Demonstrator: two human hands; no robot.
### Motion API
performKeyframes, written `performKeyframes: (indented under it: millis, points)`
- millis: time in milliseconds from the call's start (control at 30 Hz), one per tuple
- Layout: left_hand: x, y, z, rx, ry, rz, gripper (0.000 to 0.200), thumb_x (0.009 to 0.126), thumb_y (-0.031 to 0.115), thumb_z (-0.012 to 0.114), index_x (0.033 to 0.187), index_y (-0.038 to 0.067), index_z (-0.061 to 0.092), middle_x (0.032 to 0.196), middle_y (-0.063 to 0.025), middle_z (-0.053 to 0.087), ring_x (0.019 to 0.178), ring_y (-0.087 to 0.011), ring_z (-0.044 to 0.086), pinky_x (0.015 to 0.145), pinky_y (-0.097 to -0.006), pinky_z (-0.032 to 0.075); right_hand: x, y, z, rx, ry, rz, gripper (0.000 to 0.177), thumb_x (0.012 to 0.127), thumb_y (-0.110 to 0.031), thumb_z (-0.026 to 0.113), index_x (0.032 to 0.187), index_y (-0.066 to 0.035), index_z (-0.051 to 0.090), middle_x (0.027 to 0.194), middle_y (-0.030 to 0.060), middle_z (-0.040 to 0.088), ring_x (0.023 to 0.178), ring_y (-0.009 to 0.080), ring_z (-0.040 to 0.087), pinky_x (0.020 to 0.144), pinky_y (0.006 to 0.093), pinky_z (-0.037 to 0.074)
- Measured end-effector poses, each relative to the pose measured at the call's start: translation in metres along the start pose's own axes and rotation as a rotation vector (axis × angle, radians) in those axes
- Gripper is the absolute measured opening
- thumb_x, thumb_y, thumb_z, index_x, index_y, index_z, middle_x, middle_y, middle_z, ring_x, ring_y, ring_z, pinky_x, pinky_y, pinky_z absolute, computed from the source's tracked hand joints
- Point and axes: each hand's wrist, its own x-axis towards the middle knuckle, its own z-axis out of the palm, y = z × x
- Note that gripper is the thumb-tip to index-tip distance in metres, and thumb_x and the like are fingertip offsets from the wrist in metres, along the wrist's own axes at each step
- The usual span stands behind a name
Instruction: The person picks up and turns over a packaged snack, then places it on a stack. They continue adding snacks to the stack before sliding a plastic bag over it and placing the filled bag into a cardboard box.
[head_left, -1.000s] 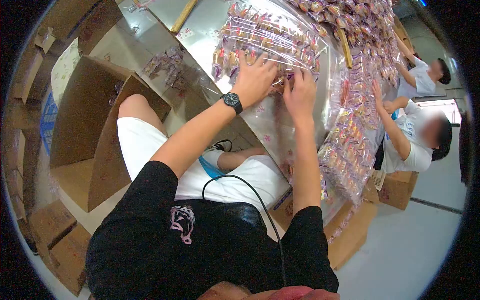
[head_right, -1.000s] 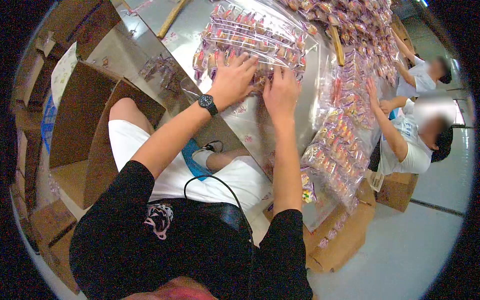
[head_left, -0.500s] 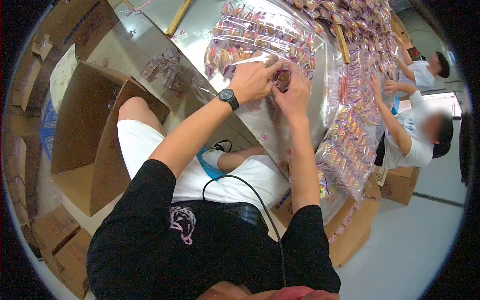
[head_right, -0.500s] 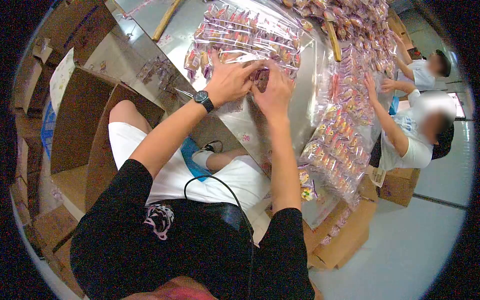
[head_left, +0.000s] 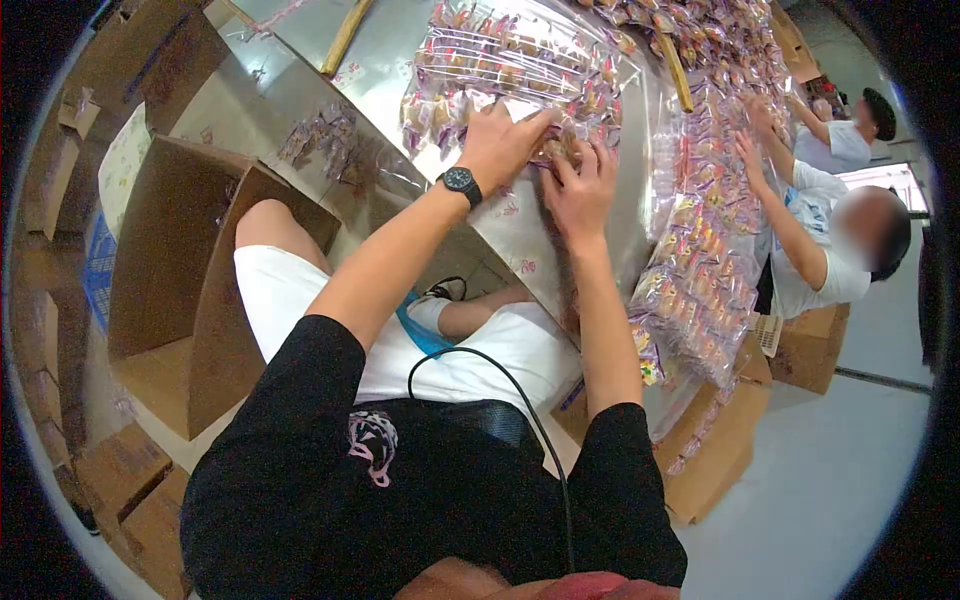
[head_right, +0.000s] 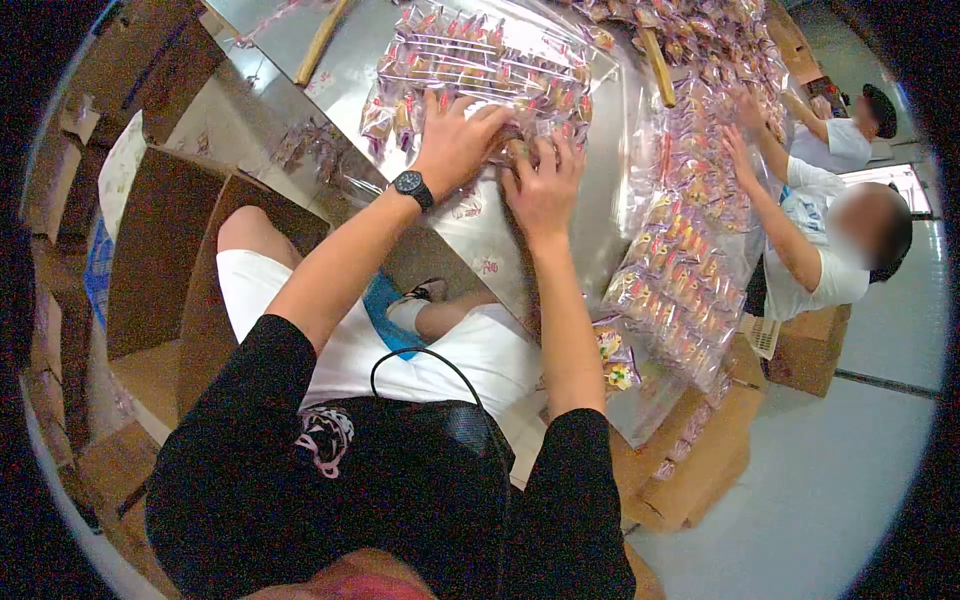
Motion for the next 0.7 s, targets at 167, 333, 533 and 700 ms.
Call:
performKeyframes:
  millis: [167, 333, 533, 700]
  points:
    - [-0.001, -0.003, 0.0, 0.026, 0.051, 0.012, 0.032, 0.093, 0.036, 0.072, 0.121, 0.02, 0.07, 0.113, -0.003, 0.076, 0.112, -0.0234, 0.067, 0.11, -0.0731, 0.034, 0.007, -0.001, 0.003, 0.055, 0.093, 0.073, 0.024, 0.079, -0.026, 0.077, 0.098, -0.012, 0.076, 0.116, 0.0074, 0.067, 0.128, 0.0352, 0.054, 0.112, 0.0589, 0.039]
    - [-0.006, -0.01, -0.006, -0.078, 0.129, 0.034, 0.027, 0.088, 0.039, 0.076, 0.102, 0.016, 0.076, 0.097, -0.0056, 0.077, 0.107, -0.0239, 0.069, 0.11, -0.0586, 0.037, 0.017, -0.007, 0.002, 0.036, 0.09, 0.224, 0.022, 0.078, -0.025, 0.077, 0.096, -0.012, 0.073, 0.105, 0.0058, 0.068, 0.118, 0.0321, 0.058, 0.105, 0.0548, 0.043]
    - [-0.001, -0.004, -0.024, 0.034, -0.078, 0.008, 0.027, 0.087, 0.038, 0.075, 0.102, 0.016, 0.076, 0.1, -0.0045, 0.077, 0.109, -0.0239, 0.068, 0.112, -0.0582, 0.035, 0.022, -0.017, 0.01, -0.079, 0.079, 0.19, 0.03, 0.081, -0.023, 0.075, 0.11, -0.013, 0.071, 0.109, 0.0075, 0.069, 0.116, 0.0319, 0.059, 0.103, 0.0517, 0.042]
    - [-0.008, -0.009, -0.007, 0.016, 0.154, 0.112, 0.038, 0.09, 0.032, 0.072, 0.125, 0.019, 0.067, 0.122, -0.0006, 0.073, 0.122, -0.0213, 0.065, 0.112, -0.0592, 0.034, 0.025, -0.012, -0.008, 0.02, -0.038, 0.107, 0.034, 0.08, -0.022, 0.076, 0.113, -0.014, 0.072, 0.128, 0.0049, 0.069, 0.127, 0.0318, 0.055, 0.109, 0.053, 0.037]
